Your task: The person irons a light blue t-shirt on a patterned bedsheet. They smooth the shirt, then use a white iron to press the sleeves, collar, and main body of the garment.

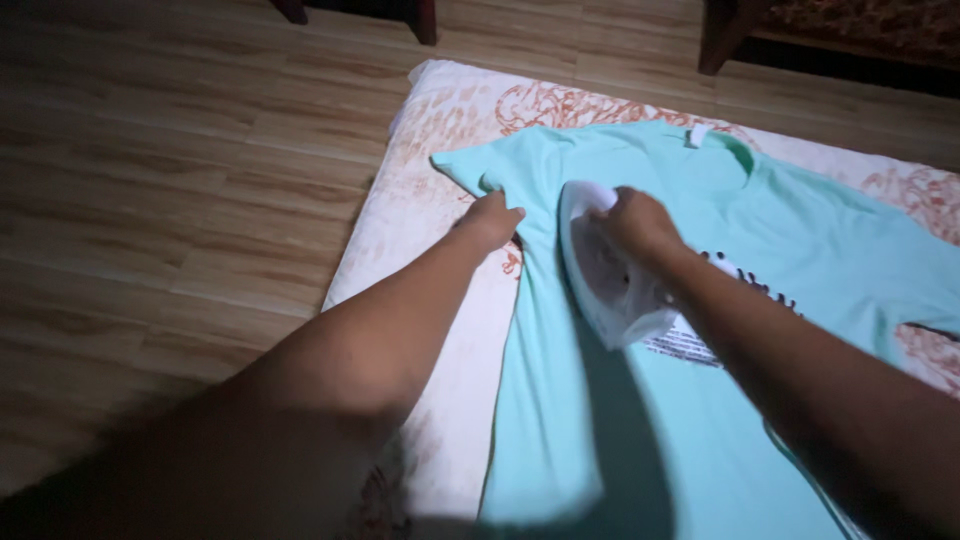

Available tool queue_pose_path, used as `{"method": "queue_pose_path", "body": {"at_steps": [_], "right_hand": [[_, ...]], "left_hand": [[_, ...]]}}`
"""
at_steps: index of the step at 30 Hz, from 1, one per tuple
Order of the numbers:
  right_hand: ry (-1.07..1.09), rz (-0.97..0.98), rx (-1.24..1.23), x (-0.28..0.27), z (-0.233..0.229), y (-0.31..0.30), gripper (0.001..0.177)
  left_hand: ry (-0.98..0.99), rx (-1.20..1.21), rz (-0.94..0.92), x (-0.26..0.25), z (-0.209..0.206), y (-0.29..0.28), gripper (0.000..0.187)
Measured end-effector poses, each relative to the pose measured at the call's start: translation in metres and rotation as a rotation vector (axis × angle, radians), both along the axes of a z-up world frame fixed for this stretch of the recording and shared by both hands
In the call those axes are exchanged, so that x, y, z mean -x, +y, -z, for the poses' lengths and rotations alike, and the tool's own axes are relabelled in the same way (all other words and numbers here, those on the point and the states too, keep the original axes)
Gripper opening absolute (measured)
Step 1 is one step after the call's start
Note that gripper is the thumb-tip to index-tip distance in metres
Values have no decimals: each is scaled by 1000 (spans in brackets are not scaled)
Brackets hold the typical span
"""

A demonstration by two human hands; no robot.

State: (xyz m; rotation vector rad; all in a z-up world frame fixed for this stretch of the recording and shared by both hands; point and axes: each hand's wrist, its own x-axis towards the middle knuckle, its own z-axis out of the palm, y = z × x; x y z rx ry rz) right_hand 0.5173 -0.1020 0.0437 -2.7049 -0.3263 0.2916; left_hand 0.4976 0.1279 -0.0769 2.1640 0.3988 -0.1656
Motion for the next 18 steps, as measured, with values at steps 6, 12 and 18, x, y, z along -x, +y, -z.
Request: {"method": "queue_pose_path", "body": {"at_steps": [6,12,18], "right_hand": [[-107,-98,103,-118,61,0,61],[-178,-186,207,-237,83,22,61],[-79,-102,156,-261,87,23,58]], "left_hand": [[-1,-23,-17,-1,1,-4,49],[-11,-16,1,-2,4,-3,49],[-4,-90,11,-8,12,0,57]]}}
